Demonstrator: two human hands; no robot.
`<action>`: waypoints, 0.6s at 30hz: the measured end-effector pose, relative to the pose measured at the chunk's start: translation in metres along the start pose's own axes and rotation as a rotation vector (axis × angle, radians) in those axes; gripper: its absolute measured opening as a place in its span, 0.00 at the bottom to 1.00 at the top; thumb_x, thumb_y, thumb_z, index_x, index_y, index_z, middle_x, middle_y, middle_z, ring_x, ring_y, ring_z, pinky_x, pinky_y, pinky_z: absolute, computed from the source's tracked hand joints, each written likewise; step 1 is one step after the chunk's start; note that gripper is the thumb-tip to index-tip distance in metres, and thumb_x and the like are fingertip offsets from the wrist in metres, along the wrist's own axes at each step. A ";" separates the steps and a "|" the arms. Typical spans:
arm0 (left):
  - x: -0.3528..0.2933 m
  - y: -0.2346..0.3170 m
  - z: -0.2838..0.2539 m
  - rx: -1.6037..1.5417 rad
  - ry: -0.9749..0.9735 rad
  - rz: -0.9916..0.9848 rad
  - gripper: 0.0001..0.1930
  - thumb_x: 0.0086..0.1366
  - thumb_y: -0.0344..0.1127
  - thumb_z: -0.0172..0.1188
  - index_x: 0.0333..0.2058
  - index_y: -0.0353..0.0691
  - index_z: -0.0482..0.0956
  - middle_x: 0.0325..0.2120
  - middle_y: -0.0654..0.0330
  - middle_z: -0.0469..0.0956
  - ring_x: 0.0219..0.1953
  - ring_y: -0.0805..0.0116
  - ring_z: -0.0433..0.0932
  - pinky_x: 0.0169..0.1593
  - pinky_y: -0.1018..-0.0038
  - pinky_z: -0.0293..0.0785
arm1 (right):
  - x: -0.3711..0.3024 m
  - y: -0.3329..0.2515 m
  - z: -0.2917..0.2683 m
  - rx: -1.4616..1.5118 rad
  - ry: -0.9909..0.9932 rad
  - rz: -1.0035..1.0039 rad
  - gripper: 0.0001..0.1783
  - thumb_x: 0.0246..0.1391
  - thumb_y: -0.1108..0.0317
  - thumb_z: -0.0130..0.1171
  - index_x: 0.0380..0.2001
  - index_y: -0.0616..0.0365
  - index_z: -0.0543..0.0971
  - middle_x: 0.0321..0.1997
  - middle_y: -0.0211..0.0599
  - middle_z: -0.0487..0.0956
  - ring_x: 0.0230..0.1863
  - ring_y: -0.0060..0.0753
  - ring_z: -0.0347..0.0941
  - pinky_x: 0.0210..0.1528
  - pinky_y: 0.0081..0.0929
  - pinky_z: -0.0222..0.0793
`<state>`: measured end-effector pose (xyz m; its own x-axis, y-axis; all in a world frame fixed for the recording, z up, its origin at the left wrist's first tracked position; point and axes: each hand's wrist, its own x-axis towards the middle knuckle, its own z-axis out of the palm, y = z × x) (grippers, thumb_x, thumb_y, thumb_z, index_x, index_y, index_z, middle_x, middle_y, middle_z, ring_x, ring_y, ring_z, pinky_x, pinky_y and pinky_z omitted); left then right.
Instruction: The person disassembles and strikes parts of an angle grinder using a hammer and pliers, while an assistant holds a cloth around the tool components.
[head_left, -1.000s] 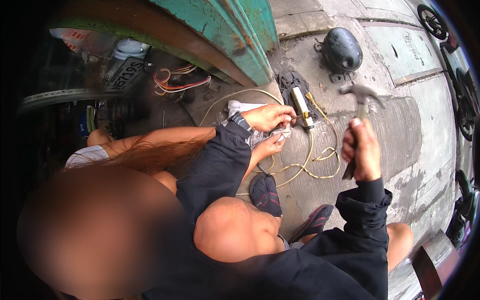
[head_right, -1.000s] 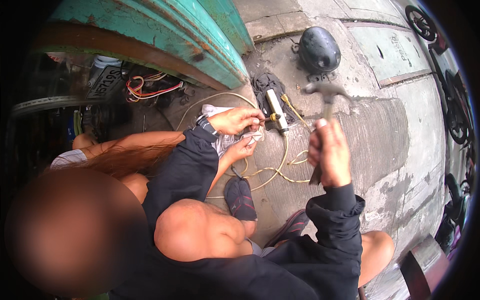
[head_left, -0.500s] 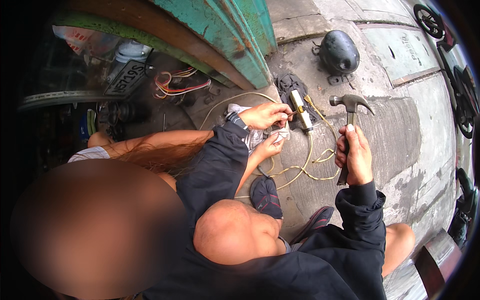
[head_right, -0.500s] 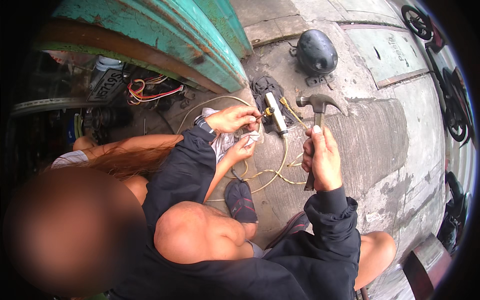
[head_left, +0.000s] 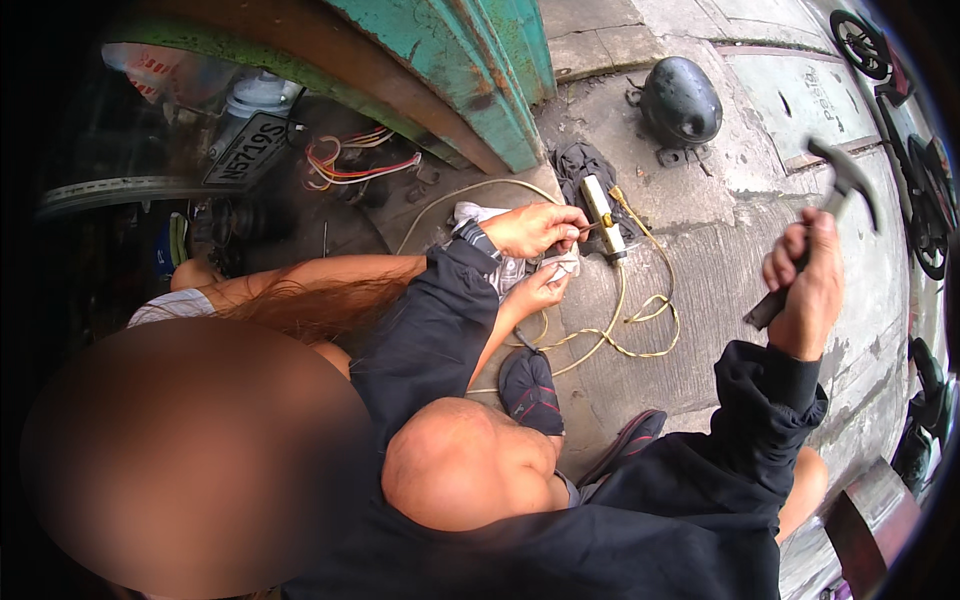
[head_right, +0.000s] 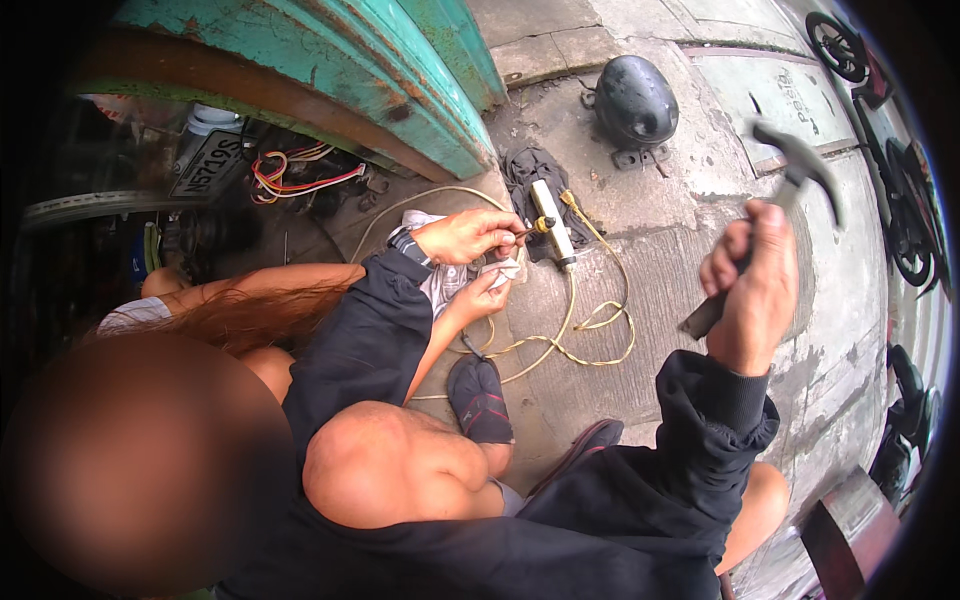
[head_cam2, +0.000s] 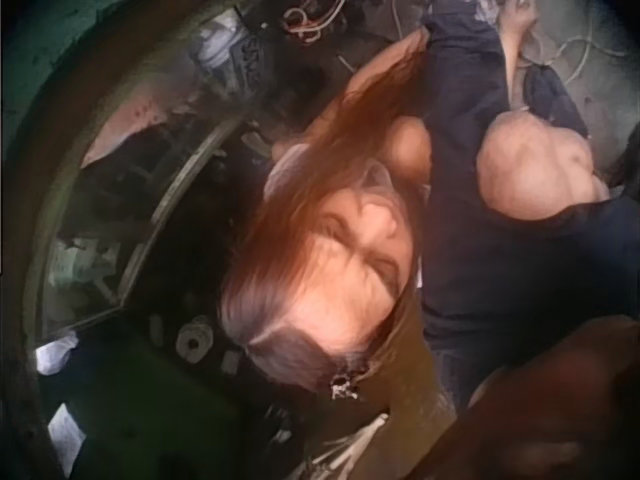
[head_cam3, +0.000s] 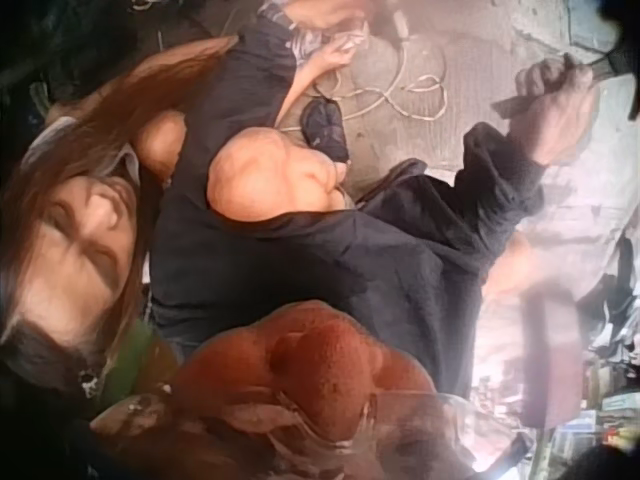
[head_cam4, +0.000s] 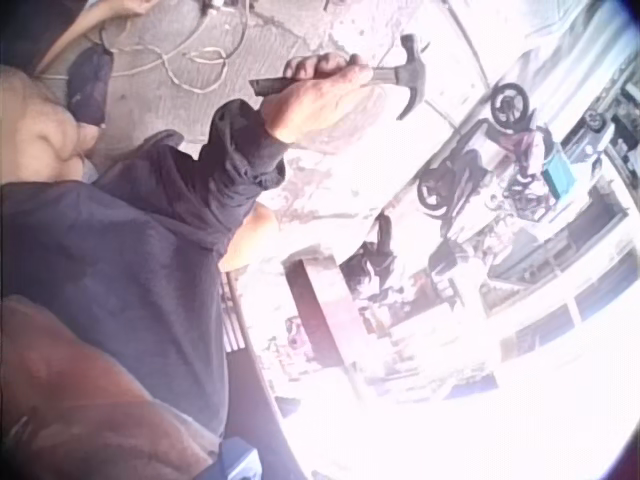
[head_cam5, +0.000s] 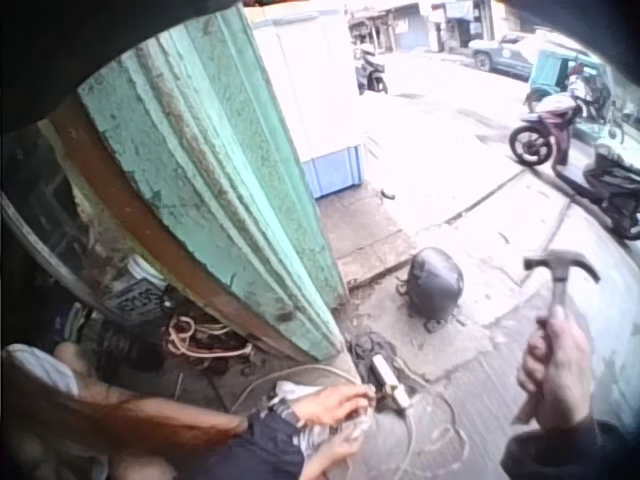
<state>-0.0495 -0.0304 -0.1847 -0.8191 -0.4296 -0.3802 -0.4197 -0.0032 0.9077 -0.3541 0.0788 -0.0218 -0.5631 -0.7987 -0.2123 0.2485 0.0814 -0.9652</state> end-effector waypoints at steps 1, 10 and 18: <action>0.004 -0.002 0.003 -0.061 -0.015 0.003 0.11 0.74 0.30 0.49 0.48 0.31 0.75 0.33 0.63 0.77 0.36 0.75 0.76 0.44 0.74 0.74 | -0.005 0.018 0.000 -0.045 0.031 -0.062 0.18 0.72 0.53 0.46 0.39 0.58 0.70 0.23 0.23 0.64 0.17 0.15 0.55 0.18 0.19 0.55; 0.009 -0.004 0.007 -0.138 0.049 0.008 0.09 0.74 0.30 0.50 0.46 0.32 0.76 0.29 0.65 0.76 0.33 0.76 0.73 0.40 0.76 0.72 | -0.020 0.047 0.006 -0.060 -0.201 0.397 0.10 0.71 0.57 0.49 0.40 0.50 0.68 0.23 0.22 0.62 0.16 0.13 0.54 0.17 0.18 0.53; 0.015 -0.005 0.006 -0.001 -0.010 0.015 0.10 0.73 0.31 0.50 0.47 0.33 0.76 0.33 0.61 0.80 0.36 0.73 0.77 0.43 0.73 0.74 | -0.038 0.073 0.001 0.041 -0.115 0.339 0.14 0.73 0.53 0.46 0.40 0.51 0.68 0.22 0.22 0.62 0.15 0.13 0.53 0.15 0.18 0.51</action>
<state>-0.0618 -0.0316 -0.1958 -0.8290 -0.4206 -0.3686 -0.4073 0.0023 0.9133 -0.3140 0.1143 -0.0839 -0.3516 -0.7926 -0.4982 0.4385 0.3307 -0.8357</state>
